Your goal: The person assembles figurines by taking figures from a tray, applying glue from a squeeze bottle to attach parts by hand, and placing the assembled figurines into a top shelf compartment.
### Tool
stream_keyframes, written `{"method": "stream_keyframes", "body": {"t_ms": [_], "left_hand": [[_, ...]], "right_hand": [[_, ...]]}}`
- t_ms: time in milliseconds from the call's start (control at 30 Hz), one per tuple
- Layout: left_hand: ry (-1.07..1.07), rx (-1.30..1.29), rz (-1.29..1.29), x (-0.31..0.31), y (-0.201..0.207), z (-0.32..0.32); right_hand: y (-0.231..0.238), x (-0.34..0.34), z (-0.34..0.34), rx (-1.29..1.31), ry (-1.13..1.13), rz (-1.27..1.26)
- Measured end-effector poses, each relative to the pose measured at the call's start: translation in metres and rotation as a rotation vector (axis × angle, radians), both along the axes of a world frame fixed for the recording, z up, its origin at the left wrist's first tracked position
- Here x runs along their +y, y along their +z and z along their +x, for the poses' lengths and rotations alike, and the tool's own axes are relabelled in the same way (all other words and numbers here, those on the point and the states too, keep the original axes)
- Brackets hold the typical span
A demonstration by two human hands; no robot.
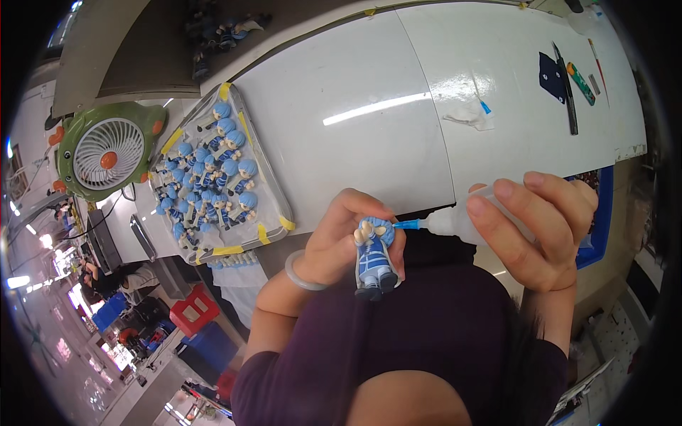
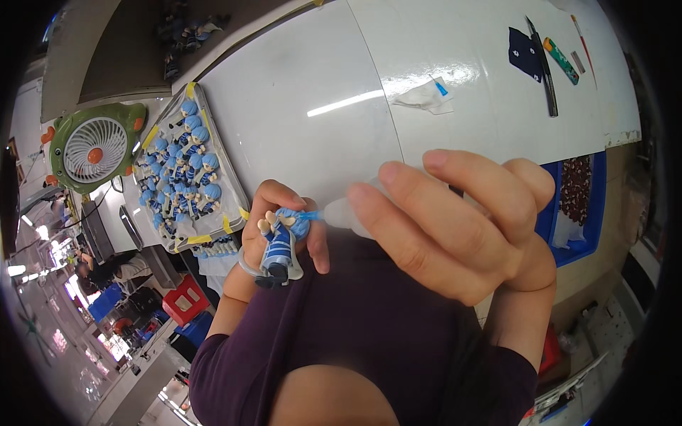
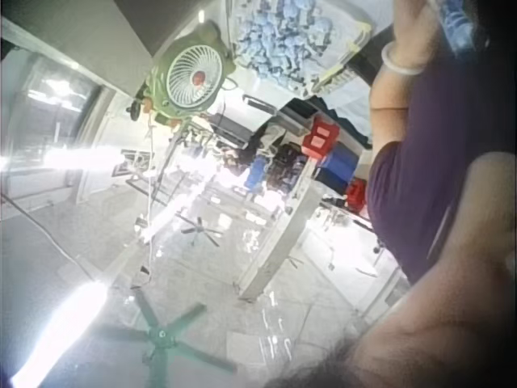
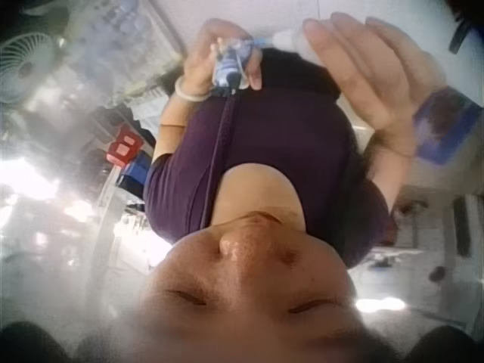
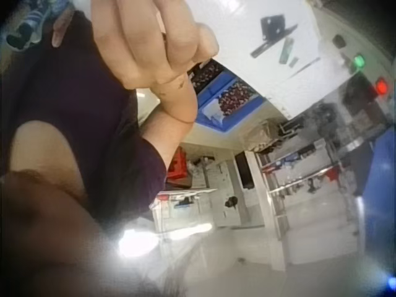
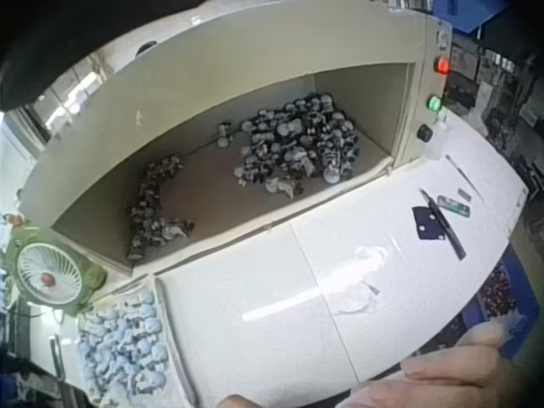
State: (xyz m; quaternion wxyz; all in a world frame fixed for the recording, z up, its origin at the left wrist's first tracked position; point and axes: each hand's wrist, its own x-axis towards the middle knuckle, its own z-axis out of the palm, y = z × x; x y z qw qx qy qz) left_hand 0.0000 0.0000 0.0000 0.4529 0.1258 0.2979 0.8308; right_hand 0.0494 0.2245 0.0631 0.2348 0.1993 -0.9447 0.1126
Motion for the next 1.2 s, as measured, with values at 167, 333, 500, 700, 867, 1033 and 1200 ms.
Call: {"method": "stream_keyframes", "body": {"t_ms": [167,333,500,700,867,1033,1200], "left_hand": [[0.002,0.022,0.011,0.0,0.001,0.0],[0.006,0.038,0.001,0.001,0.001,0.0],[0.0,0.048,0.007,0.001,0.0,0.0],[0.005,0.019,0.0,0.003,0.001,0.0],[0.014,0.01,-0.013,0.004,0.002,0.001],[0.007,0.029,0.037,0.006,-0.003,-0.002],[0.058,0.163,-0.026,0.006,0.0,-0.001]], "right_hand": [[0.003,-0.004,0.001,0.059,-0.026,0.002],[0.007,-0.003,0.004,0.015,-0.028,0.003],[0.007,-0.003,0.004,0.012,-0.022,0.002],[0.009,-0.002,0.005,-0.023,-0.03,-0.014],[0.002,0.002,-0.002,0.018,0.022,-0.073],[-0.019,0.016,-0.029,-0.048,-0.021,-0.456],[-0.073,0.047,-0.064,-0.229,-0.303,-0.888]]}}
